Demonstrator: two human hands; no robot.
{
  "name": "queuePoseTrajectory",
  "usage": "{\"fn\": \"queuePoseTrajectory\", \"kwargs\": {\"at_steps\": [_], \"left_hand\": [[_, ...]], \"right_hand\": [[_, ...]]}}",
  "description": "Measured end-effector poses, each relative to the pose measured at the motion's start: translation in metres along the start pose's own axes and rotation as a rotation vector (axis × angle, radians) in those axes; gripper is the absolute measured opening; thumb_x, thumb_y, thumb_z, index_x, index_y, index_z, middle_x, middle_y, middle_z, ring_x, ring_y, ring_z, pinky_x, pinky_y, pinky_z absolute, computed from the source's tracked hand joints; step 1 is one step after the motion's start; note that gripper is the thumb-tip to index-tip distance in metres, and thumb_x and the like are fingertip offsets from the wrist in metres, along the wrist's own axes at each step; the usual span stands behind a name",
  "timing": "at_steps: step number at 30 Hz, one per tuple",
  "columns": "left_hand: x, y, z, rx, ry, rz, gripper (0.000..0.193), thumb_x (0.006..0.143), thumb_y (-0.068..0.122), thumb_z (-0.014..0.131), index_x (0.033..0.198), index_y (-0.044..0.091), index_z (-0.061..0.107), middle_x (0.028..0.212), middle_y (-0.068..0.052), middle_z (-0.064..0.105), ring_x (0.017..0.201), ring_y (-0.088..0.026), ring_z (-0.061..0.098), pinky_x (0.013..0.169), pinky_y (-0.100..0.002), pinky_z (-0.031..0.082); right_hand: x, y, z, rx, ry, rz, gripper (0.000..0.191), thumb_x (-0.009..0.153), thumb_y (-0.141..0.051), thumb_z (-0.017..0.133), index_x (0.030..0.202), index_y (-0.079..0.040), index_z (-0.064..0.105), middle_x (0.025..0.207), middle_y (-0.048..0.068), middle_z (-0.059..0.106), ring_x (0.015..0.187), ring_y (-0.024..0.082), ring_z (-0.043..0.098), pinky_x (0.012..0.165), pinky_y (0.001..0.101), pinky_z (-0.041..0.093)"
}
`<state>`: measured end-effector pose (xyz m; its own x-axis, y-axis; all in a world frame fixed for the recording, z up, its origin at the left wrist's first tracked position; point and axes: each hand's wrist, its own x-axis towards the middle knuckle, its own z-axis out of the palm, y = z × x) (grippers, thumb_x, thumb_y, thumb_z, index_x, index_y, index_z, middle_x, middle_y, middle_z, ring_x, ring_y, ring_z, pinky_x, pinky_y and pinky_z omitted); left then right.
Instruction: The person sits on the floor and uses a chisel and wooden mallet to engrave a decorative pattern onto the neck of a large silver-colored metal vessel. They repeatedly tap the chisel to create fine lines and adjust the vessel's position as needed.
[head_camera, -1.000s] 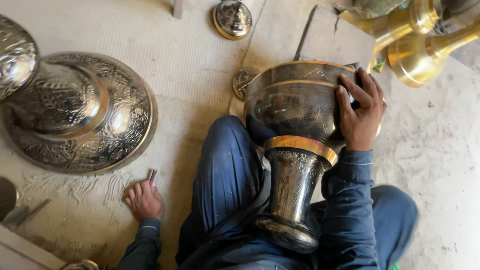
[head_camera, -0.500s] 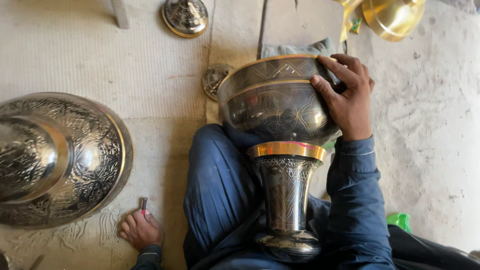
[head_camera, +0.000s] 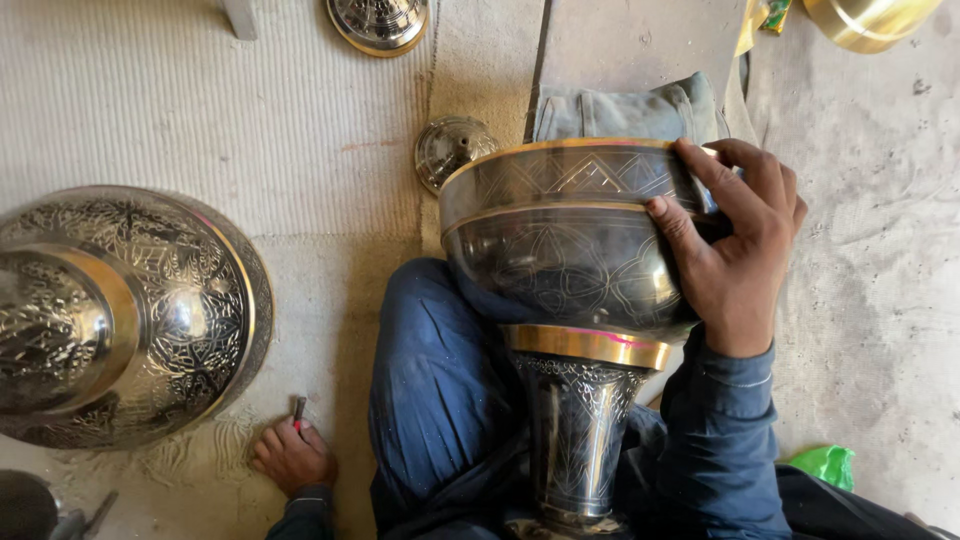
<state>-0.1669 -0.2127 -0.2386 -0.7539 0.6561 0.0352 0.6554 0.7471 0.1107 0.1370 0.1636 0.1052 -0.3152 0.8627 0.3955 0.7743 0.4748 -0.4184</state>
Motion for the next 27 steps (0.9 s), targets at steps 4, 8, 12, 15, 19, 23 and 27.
{"fn": "queuePoseTrajectory", "kwargs": {"at_steps": [4,8,12,15,19,23,27], "left_hand": [[0.001,-0.001,0.002,0.005,-0.024,-0.007,0.027,0.099,0.034,0.057,0.104,0.008,0.060,0.109,-0.017,0.057,0.109,-0.041,0.052,0.090,-0.057,0.037],[0.001,-0.007,0.004,0.018,-0.038,0.022,0.027,0.099,0.034,0.057,0.105,0.009,0.061,0.107,-0.017,0.056,0.107,-0.041,0.052,0.090,-0.057,0.037],[-0.001,-0.008,0.004,0.036,-0.005,0.041,0.029,0.097,0.034,0.058,0.109,0.008,0.062,0.108,-0.018,0.057,0.108,-0.042,0.052,0.091,-0.057,0.037],[-0.001,-0.004,0.004,-0.052,0.004,0.026,0.027,0.098,0.032,0.057,0.109,0.008,0.062,0.107,-0.019,0.057,0.107,-0.043,0.053,0.092,-0.058,0.037],[0.002,-0.004,0.003,-0.052,0.018,0.030,0.026,0.097,0.030,0.057,0.109,0.007,0.062,0.107,-0.018,0.058,0.108,-0.043,0.053,0.093,-0.060,0.037],[0.007,-0.001,-0.002,-0.144,0.098,0.052,0.028,0.098,0.029,0.055,0.112,0.006,0.063,0.109,-0.019,0.059,0.111,-0.043,0.053,0.095,-0.059,0.037],[0.011,0.009,-0.014,-0.160,0.101,0.028,0.026,0.099,0.031,0.055,0.107,0.007,0.063,0.110,-0.019,0.060,0.113,-0.043,0.053,0.097,-0.058,0.037]], "right_hand": [[0.006,-0.009,0.002,0.021,0.004,-0.005,0.044,0.095,-0.030,0.082,0.132,-0.009,0.072,0.131,0.010,0.064,0.126,0.029,0.054,0.116,0.0407,0.035],[0.009,-0.006,0.002,0.136,0.009,0.157,0.045,0.095,-0.040,0.077,0.131,-0.014,0.071,0.127,0.007,0.060,0.121,0.025,0.053,0.112,0.0380,0.036],[0.006,0.006,0.003,-0.021,-0.001,0.109,0.045,0.102,-0.041,0.080,0.138,-0.015,0.074,0.124,0.008,0.060,0.122,0.025,0.052,0.116,0.0405,0.032],[-0.004,0.011,0.003,-0.047,0.004,0.123,0.046,0.101,-0.045,0.082,0.137,-0.018,0.074,0.124,0.007,0.059,0.121,0.025,0.051,0.116,0.0421,0.031],[-0.020,0.014,0.005,-0.011,0.043,0.123,0.045,0.098,-0.039,0.083,0.136,-0.019,0.075,0.122,0.005,0.059,0.121,0.023,0.051,0.117,0.0416,0.031],[-0.026,0.023,0.007,0.054,0.095,0.087,0.045,0.092,-0.034,0.085,0.134,-0.019,0.076,0.118,0.004,0.059,0.125,0.024,0.051,0.116,0.0409,0.030],[-0.034,0.027,0.003,0.101,0.115,0.084,0.049,0.089,-0.040,0.092,0.133,-0.022,0.079,0.114,0.003,0.057,0.118,0.023,0.051,0.113,0.0416,0.028]]}}
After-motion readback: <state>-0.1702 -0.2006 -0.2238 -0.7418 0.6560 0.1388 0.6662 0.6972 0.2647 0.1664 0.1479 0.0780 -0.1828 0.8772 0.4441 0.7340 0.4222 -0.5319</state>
